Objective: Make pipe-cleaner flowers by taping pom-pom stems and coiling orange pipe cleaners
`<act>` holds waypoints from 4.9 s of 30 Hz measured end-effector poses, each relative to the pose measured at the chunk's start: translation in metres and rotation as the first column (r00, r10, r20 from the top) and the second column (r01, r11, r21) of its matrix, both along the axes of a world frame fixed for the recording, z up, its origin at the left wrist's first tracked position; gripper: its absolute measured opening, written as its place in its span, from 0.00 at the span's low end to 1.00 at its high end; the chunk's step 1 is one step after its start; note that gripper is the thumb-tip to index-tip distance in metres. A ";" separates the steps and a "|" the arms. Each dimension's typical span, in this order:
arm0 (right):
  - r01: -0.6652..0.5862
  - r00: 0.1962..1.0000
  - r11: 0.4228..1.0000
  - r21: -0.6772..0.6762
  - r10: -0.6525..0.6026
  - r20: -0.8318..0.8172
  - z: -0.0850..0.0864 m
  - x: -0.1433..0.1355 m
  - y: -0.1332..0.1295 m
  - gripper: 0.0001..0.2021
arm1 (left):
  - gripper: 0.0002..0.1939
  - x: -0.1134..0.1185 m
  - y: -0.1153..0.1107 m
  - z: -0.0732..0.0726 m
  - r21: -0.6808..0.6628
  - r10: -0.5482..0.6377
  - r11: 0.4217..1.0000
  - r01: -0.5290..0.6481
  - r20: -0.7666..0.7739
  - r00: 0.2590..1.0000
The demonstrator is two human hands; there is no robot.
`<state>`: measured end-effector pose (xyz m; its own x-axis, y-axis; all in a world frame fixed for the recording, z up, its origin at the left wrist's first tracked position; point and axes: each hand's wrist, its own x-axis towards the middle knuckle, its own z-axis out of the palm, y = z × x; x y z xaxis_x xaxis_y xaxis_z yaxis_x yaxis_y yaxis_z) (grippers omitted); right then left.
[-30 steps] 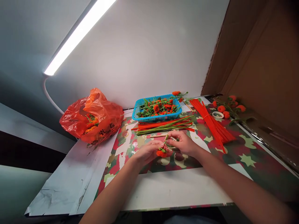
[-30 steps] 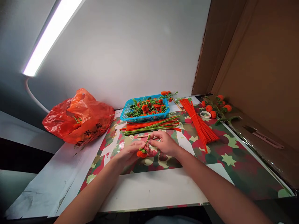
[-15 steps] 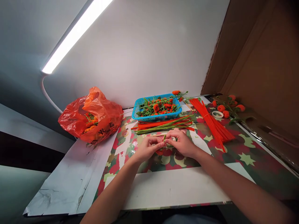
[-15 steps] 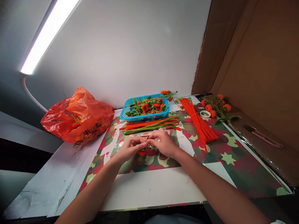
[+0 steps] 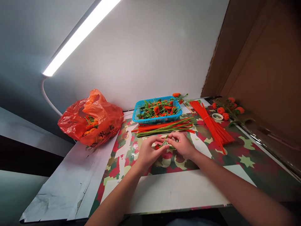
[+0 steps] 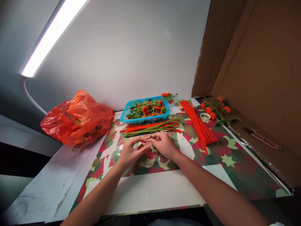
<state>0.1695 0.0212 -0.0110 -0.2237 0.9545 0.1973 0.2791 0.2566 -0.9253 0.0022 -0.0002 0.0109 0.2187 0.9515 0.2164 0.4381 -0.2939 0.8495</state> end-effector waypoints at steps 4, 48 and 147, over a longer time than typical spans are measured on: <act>0.004 1.000 0.999 0.032 -0.004 -0.007 0.000 -0.002 -0.003 0.09 | 0.09 -0.001 -0.002 0.002 0.110 0.004 0.994 0.006 -0.093 0.996; -0.089 0.995 0.995 -0.040 0.088 -0.039 0.002 0.000 -0.002 0.07 | 0.07 -0.002 -0.001 0.000 0.126 -0.003 0.992 0.020 -0.135 0.991; -0.038 0.993 0.999 -0.010 0.039 0.107 0.005 0.002 -0.005 0.06 | 0.10 -0.008 -0.003 0.007 0.043 -0.019 0.999 0.028 -0.187 0.982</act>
